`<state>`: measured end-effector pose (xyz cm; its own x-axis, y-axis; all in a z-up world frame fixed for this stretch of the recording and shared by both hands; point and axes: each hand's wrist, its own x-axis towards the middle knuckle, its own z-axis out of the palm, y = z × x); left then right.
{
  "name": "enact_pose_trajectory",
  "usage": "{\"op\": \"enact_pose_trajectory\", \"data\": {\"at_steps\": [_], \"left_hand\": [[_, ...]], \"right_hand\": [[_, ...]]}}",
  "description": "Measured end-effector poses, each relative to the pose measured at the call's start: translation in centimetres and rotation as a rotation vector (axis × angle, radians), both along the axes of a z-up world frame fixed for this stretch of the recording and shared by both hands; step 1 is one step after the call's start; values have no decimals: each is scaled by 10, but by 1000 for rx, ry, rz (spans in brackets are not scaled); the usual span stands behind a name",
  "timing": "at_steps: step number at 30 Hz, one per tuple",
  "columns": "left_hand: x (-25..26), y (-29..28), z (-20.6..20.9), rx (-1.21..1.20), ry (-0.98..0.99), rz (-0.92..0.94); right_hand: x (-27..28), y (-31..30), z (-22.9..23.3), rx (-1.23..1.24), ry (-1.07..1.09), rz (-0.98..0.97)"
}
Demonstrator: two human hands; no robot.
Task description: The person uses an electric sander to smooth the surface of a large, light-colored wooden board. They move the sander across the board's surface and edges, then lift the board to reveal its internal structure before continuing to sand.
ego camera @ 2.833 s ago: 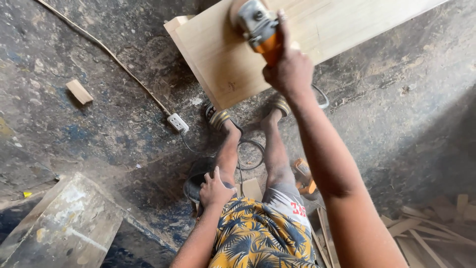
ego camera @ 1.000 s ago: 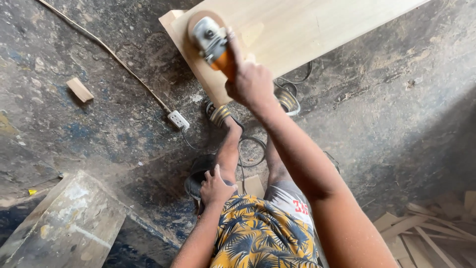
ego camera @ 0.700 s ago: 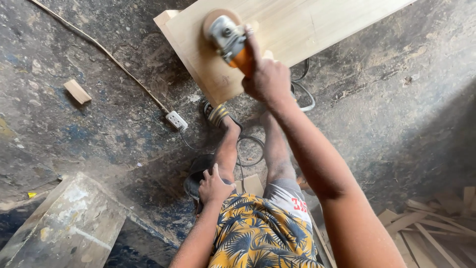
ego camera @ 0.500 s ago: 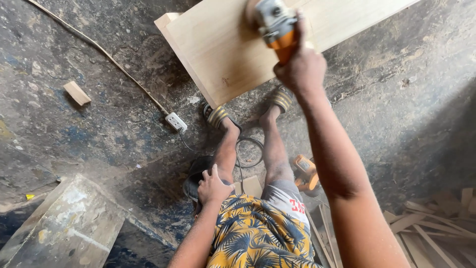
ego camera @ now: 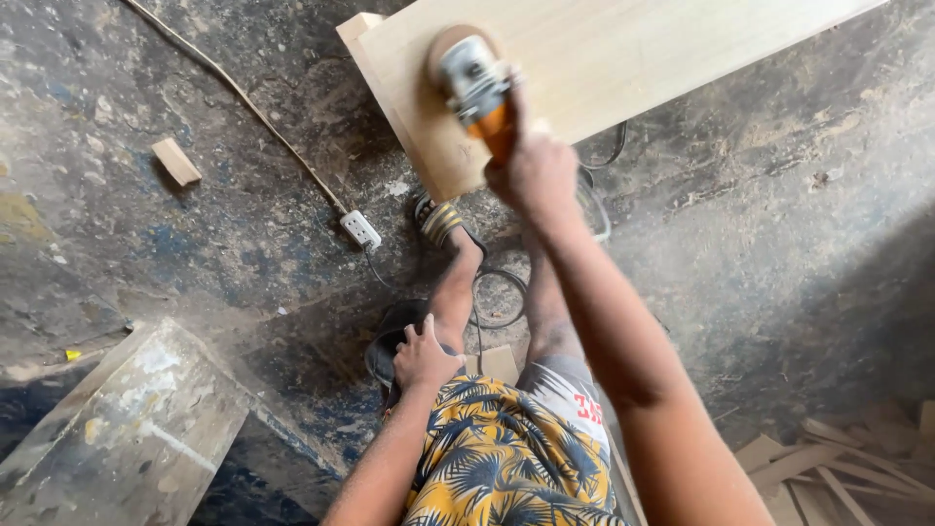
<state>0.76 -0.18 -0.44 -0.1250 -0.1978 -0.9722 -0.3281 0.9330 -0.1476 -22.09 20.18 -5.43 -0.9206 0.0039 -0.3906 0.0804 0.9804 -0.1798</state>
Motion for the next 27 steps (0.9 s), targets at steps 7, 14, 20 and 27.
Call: {"op": "enact_pose_trajectory", "data": {"at_steps": [7, 14, 20, 27], "left_hand": [[-6, 2, 10, 16, -16, 35], [-4, 5, 3, 4, -4, -10], [-11, 6, 5, -1, -16, -47], [-14, 7, 7, -10, -20, -71]], "right_hand": [[17, -44, 39, -155, -93, -14], [22, 56, 5, -34, 61, 1], [2, 120, 6, 30, 0, -149], [-20, 163, 13, 43, -13, -280]]}}
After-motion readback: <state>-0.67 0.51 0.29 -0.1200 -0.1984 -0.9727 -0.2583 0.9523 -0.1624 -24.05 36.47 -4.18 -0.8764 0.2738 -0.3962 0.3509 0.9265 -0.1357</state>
